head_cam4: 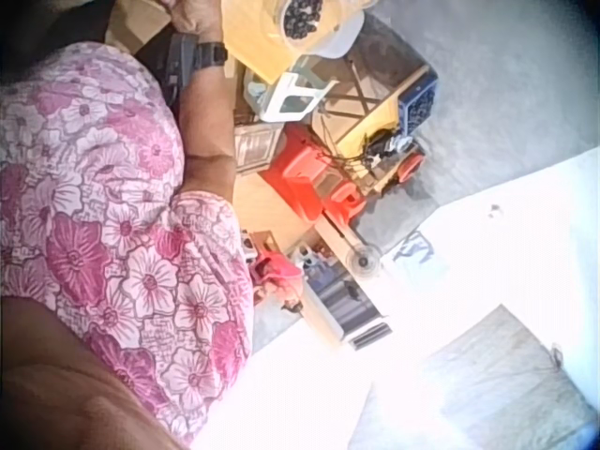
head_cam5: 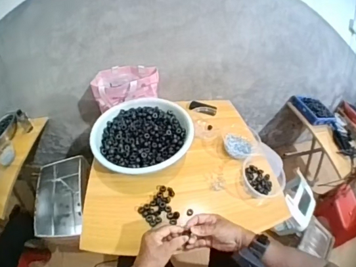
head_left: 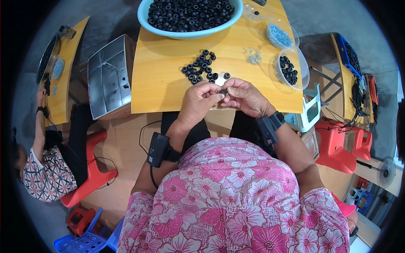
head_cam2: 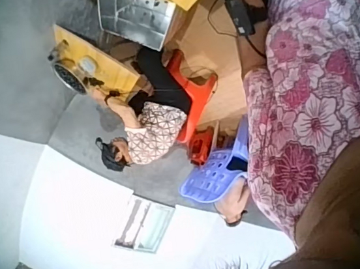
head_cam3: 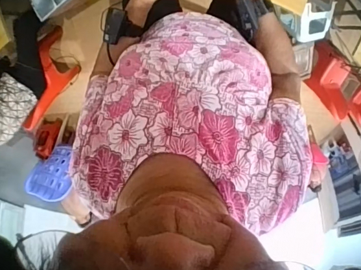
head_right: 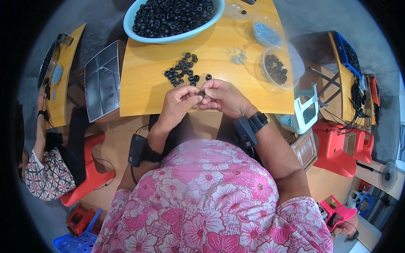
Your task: Sorting and inspecting small black circular components.
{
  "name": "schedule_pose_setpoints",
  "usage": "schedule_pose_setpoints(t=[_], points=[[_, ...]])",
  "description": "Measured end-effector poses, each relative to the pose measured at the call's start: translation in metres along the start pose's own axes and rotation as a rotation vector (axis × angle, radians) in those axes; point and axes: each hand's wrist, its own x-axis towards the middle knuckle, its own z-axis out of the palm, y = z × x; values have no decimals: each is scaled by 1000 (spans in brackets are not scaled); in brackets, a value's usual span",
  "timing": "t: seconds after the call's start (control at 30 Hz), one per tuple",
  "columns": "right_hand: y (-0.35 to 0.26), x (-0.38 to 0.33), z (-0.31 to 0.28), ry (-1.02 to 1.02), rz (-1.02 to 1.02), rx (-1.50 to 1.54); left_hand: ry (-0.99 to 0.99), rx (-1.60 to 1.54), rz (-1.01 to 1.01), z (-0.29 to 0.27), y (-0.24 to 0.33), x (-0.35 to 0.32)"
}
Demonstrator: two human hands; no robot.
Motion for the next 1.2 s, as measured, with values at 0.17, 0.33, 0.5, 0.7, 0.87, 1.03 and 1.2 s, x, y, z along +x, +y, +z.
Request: schedule_pose_setpoints(t=[0.17,0.33,0.5,0.7,0.87,1.03,1.2], points=[[3,0,-3,-5,-52,-65,-3,-32,-10,0,3,-2],[0,3,-3,-10,-66,-112,-23,-112,-67,-1,4,-1],[0,2,4,3,-65,-117,-7,-125,-53,-2,-1,-1],[1,1,7,64,-82,-81,25,-93,-20,0,-2,-1],[-2,0,11,46,-57,-57,49,-67,-14,0,-5,0],[-3,0,8,29,-67,-84,34,62,30,0,-5,1],[-4,-2,11,39,-99,-113,-14,18,2,1,1,3]])
